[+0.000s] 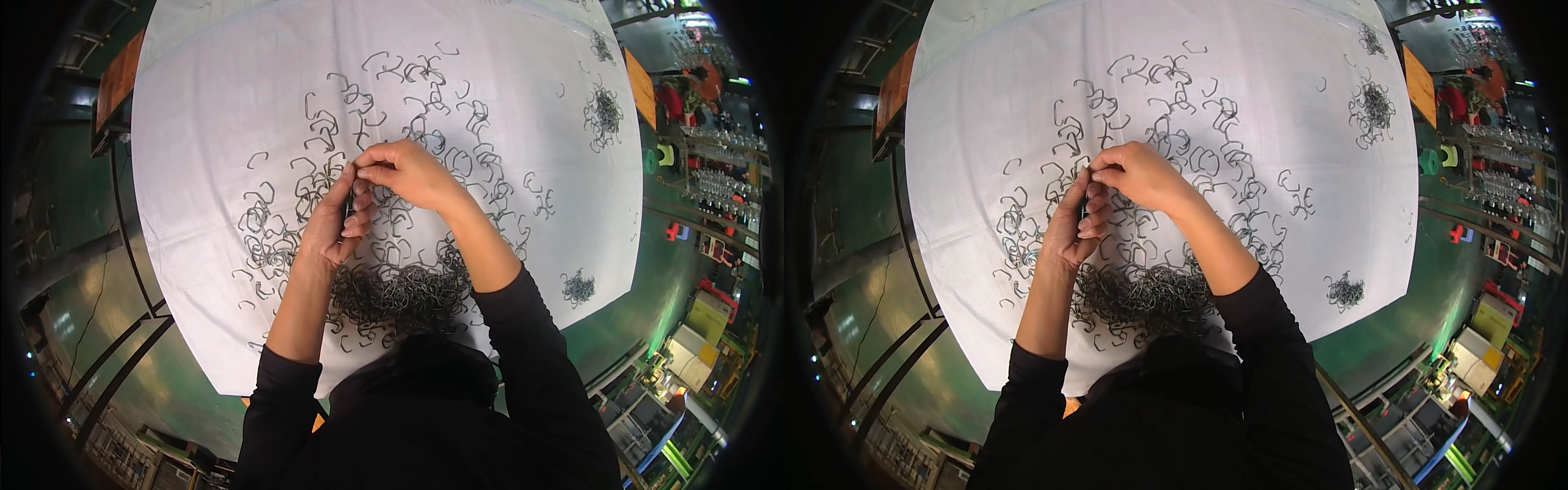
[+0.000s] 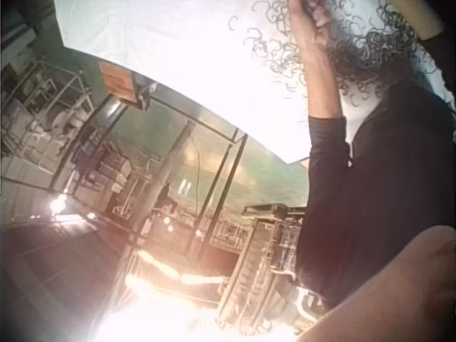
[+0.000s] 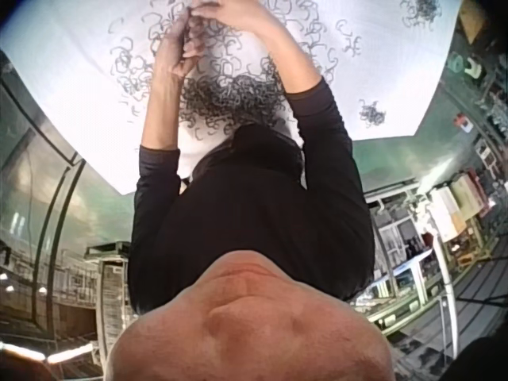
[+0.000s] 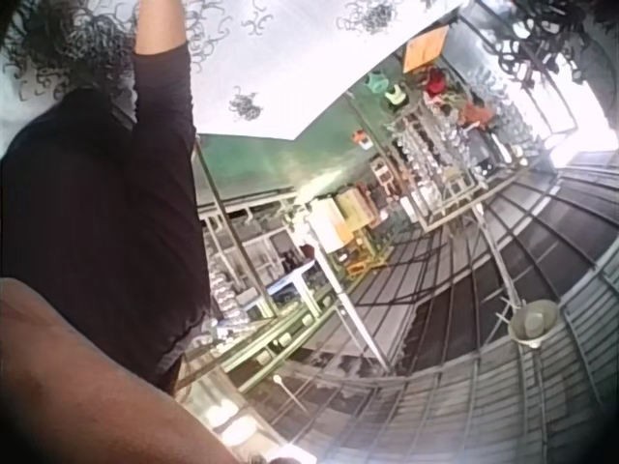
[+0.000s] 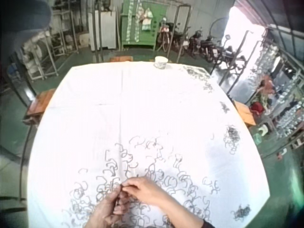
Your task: The person sorts through a pile of small metal clips on a white paper-covered table by picking them up individually and moving them into a separate pile in their hand or on the table.
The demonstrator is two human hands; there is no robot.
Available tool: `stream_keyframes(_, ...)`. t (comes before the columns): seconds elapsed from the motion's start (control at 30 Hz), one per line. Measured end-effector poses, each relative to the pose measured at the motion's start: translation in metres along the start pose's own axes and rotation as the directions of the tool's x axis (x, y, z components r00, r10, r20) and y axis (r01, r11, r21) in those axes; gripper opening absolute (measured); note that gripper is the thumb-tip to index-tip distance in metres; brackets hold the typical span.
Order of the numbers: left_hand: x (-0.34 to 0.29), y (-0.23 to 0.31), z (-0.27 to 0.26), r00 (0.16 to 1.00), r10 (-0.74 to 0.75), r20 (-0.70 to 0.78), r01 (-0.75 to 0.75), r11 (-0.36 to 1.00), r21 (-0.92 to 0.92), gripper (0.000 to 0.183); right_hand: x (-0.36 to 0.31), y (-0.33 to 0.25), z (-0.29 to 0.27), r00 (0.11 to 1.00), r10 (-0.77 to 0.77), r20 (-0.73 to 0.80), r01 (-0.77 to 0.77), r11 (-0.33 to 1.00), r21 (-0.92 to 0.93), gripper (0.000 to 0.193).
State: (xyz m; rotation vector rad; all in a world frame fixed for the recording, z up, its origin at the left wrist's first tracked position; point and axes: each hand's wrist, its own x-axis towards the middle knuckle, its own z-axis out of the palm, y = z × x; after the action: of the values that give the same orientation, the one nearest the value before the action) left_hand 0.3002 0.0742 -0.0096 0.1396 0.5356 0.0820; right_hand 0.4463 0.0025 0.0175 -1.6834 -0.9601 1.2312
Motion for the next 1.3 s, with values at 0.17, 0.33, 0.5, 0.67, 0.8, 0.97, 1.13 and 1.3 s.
stream_keyframes(0.17,0.004,-0.002,0.000,0.988,0.009,-0.154,-0.011,1.000,-0.013,0.034,-0.009,-0.001,0.013,0.971,-0.131,-0.199,0.058,0.940,-0.337,0.008)
stream_keyframes(0.33,0.008,-0.004,-0.003,0.970,0.068,-0.235,-0.066,0.998,0.017,0.033,-0.018,-0.010,0.025,0.890,-0.362,-0.276,0.175,0.832,-0.526,0.008)
stream_keyframes(0.5,0.006,-0.003,-0.008,0.978,0.077,-0.191,-0.102,0.988,-0.120,0.028,-0.003,-0.004,-0.001,0.893,-0.329,-0.307,0.154,0.864,-0.480,0.014)
stream_keyframes(0.67,0.000,0.003,-0.011,0.981,0.100,-0.168,-0.140,0.959,-0.246,0.026,0.044,0.036,-0.069,0.681,-0.250,-0.688,-0.404,0.655,-0.638,0.024)
stream_keyframes(0.8,-0.006,0.003,0.042,0.839,0.174,-0.515,-0.271,0.955,-0.119,0.027,0.045,0.031,-0.087,0.800,-0.134,-0.585,-0.393,0.621,-0.678,0.028)
stream_keyframes(0.97,-0.007,-0.002,0.016,0.971,0.056,-0.231,-0.119,0.957,-0.265,0.029,0.077,0.040,-0.135,0.858,-0.198,-0.475,-0.273,0.608,-0.746,0.017)
stream_keyframes(1.13,-0.002,-0.011,-0.037,0.975,0.020,0.221,0.048,0.953,-0.300,0.030,0.074,0.041,-0.141,0.900,-0.069,-0.430,-0.350,0.475,-0.807,0.013)
stream_keyframes(1.3,0.000,-0.017,-0.010,0.978,0.046,-0.204,-0.083,0.981,-0.173,0.029,0.022,0.043,-0.097,0.922,-0.084,-0.377,-0.156,0.812,-0.562,0.011)
